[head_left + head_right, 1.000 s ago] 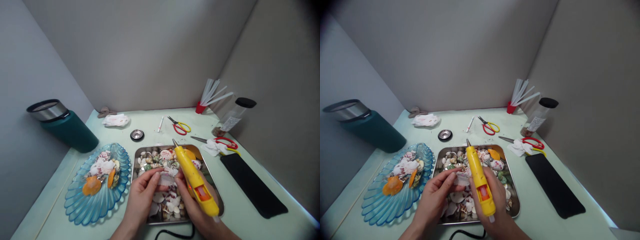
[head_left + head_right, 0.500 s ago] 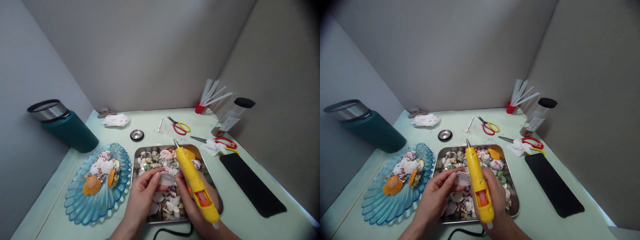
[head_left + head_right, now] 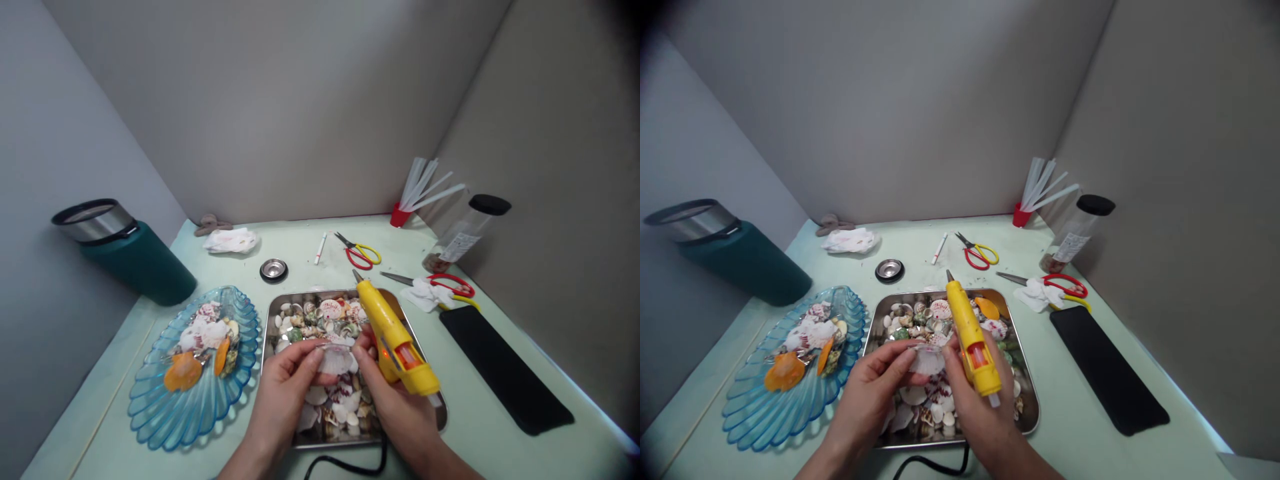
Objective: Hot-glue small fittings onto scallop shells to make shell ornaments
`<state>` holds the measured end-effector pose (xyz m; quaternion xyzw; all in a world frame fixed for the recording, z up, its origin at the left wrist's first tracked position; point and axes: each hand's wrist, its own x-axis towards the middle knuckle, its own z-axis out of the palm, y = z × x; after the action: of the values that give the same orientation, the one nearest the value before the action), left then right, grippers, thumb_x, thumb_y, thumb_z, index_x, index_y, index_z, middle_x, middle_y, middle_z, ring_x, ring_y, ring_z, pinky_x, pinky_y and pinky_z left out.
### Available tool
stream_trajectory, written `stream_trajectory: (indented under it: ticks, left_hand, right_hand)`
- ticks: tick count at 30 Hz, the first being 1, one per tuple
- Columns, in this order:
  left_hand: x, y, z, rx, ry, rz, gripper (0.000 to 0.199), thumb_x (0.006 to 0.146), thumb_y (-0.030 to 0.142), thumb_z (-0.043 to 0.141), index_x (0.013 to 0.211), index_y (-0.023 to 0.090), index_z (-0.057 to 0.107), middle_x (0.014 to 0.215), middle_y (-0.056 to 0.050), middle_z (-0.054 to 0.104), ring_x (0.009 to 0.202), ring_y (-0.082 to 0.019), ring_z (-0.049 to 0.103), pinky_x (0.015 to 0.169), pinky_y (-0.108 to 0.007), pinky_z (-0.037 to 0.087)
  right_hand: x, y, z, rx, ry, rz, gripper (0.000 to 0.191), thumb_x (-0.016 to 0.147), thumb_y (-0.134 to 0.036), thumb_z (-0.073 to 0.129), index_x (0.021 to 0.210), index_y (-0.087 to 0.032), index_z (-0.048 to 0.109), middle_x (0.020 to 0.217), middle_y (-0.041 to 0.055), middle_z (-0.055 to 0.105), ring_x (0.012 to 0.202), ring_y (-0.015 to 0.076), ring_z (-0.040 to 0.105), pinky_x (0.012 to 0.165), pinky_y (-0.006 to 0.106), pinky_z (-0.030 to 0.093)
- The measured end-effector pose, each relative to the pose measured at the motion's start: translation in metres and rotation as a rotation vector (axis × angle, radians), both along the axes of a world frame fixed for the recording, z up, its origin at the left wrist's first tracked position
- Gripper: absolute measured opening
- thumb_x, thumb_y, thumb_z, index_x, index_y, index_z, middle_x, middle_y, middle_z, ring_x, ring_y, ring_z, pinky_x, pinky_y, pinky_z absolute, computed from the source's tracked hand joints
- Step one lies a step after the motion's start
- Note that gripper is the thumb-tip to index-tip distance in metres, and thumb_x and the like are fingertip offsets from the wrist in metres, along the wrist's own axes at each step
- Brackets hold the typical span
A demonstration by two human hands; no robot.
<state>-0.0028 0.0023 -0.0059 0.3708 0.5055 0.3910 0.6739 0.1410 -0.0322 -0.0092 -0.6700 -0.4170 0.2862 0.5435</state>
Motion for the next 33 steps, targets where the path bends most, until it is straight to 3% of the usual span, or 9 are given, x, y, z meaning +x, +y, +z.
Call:
stream_trajectory:
  ticks: [11,19,27,33]
  left_hand:
    - [0.0001,-0.0007,-0.0024,-0.006,-0.012,0.068,0.032,0.070,0.038,0.072,0.093,0.016,0.072,0.088,-0.007,0.074,0.061,-0.015,0.069,0.060,-0.021,0.051]
    - [-0.0003,-0.0009,0.0026,0.004,0.003,0.073,0.035,0.068,0.040,0.073,0.092,0.015,0.072,0.086,-0.008,0.074,0.057,-0.014,0.067,0.057,-0.021,0.049]
    - [0.0009,-0.0027,0.0009,-0.005,-0.032,0.053,0.032,0.066,0.037,0.075,0.089,0.016,0.071,0.080,-0.006,0.073,0.055,-0.012,0.066,0.055,-0.021,0.050]
    - [0.0001,-0.0017,-0.0001,0.010,-0.015,0.043,0.032,0.065,0.036,0.076,0.090,0.015,0.071,0.077,-0.005,0.072,0.055,-0.013,0.066,0.054,-0.020,0.050]
  right_hand:
    - [-0.0012,0.0006,-0.0052,-0.030,0.102,0.022,0.032,0.076,-0.041,0.063,0.096,-0.017,0.061,0.094,0.0083,0.070,0.085,0.0211,0.067,0.076,0.031,0.055]
    - [-0.0028,-0.0012,-0.0036,0.002,0.055,-0.002,0.024,0.076,-0.036,0.065,0.092,-0.018,0.062,0.092,0.0067,0.070,0.082,0.0205,0.067,0.074,0.031,0.056]
    - [-0.0017,-0.0014,-0.0050,-0.004,0.091,0.012,0.029,0.076,-0.038,0.064,0.096,-0.017,0.061,0.092,0.0079,0.070,0.080,0.0201,0.068,0.072,0.030,0.056]
    - [-0.0007,-0.0006,-0.0026,0.000,0.058,0.041,0.022,0.077,-0.037,0.061,0.088,-0.018,0.062,0.084,0.0057,0.070,0.075,0.0189,0.067,0.070,0.029,0.055]
